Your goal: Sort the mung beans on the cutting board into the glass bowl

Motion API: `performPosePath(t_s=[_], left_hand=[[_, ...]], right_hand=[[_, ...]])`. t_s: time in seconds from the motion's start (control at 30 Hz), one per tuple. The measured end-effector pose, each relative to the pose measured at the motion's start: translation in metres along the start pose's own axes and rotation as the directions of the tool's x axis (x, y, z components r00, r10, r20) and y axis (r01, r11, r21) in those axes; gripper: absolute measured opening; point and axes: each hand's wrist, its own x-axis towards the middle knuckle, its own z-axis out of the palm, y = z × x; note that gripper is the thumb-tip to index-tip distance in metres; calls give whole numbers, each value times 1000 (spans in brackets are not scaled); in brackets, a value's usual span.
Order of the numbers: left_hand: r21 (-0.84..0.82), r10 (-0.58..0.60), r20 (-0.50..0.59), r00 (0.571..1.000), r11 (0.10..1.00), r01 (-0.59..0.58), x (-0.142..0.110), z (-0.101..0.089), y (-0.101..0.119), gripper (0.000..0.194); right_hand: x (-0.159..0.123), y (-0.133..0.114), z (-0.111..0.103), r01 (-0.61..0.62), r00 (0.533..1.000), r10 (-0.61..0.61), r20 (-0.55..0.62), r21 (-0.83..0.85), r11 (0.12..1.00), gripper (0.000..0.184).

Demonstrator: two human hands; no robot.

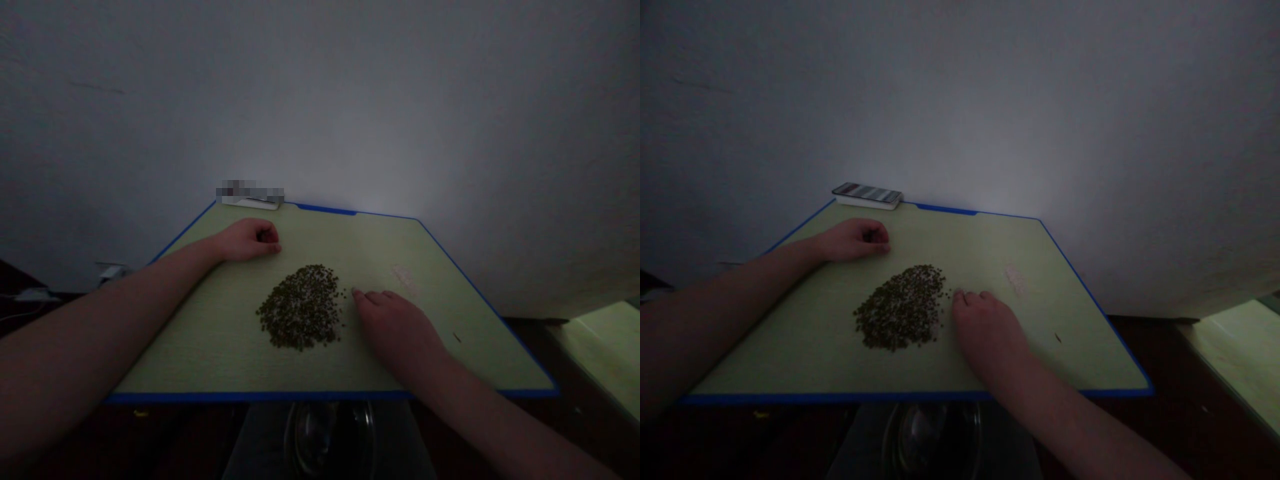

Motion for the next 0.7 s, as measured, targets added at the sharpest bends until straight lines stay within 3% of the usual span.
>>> performPosePath(t_s=[0.27,0.47,0.57,0.7], left_hand=[[-17,3,6,1000,1000,-3,-2,-1,2,32],[25,-8,3,1000,1000,7,-3,-2,5,32],[18,-8,9,1000,1000,8,-3,-2,5,31],[1,-12,12,1000,1000,12,-2,-1,3,31]], right_hand=[[8,43,7,-159,986,161,38,-46,986,37],[6,62,7,-218,976,217,-25,-46,975,37],[6,64,-1,-246,960,256,-109,99,964,34],[12,59,-6,-140,979,187,-79,405,903,33]])
